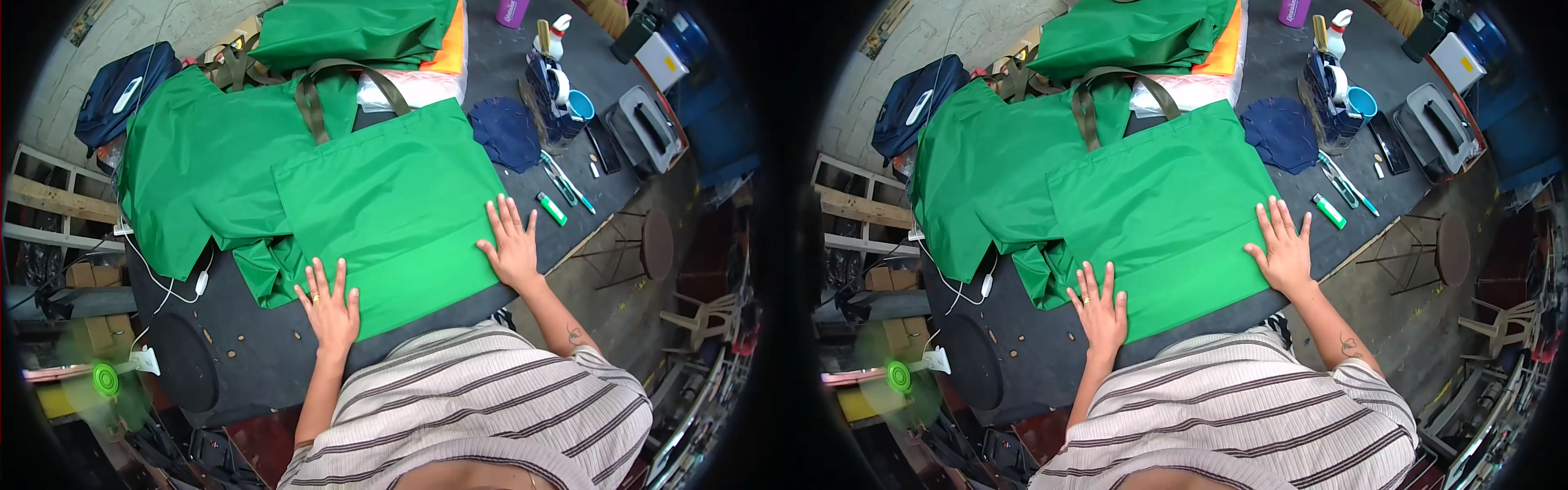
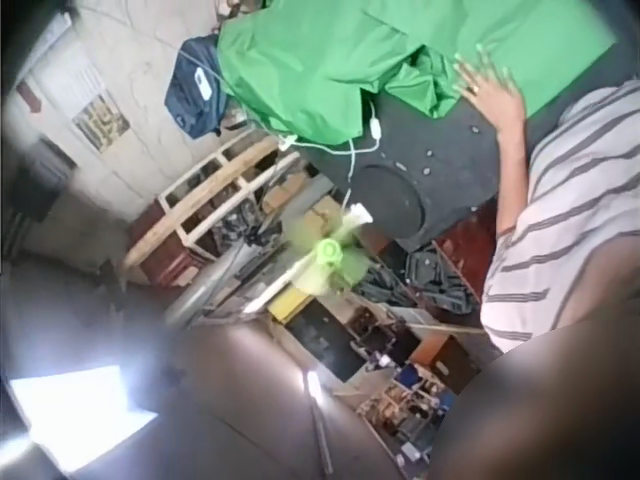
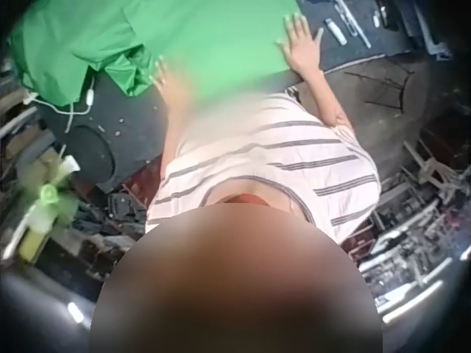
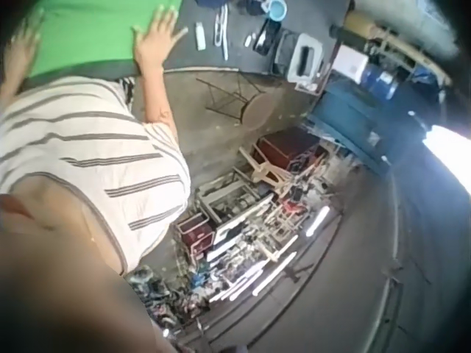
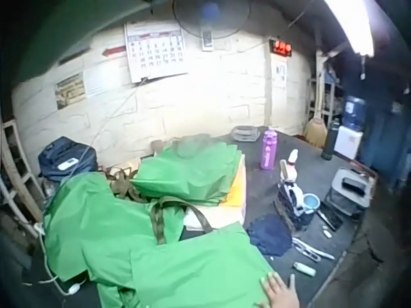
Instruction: Inspecting green tote bags, cleaning them with a cloth, and trimming loose threads with a thread nipper.
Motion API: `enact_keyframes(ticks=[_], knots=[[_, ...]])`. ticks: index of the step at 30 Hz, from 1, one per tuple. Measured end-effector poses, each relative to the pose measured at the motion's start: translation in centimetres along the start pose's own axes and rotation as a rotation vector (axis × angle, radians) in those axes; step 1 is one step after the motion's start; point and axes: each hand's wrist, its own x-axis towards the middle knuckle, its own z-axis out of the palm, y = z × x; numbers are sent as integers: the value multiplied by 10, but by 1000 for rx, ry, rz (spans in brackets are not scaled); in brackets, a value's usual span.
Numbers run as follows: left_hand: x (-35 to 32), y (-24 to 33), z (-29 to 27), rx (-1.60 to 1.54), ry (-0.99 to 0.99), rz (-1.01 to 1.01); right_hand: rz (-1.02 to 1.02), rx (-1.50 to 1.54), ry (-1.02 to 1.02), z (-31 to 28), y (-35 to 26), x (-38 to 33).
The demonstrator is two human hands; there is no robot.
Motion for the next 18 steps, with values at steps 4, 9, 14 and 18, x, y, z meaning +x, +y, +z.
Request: enact_keyframes(ticks=[4, 9, 14, 18], knots=[[1, -2, 3, -18, 48, 23, 24, 147, 17, 3, 7, 2], [-33, -6, -13, -66, 294, -199, 335, 306, 247, -8, 27, -18], [-34, 18, -20, -375, 238, -218, 451, 529, 70, -3, 41, -19], [-26, 0, -21, -1118, 72, -555, 604, 1056, -139, 2, 72, 0]])
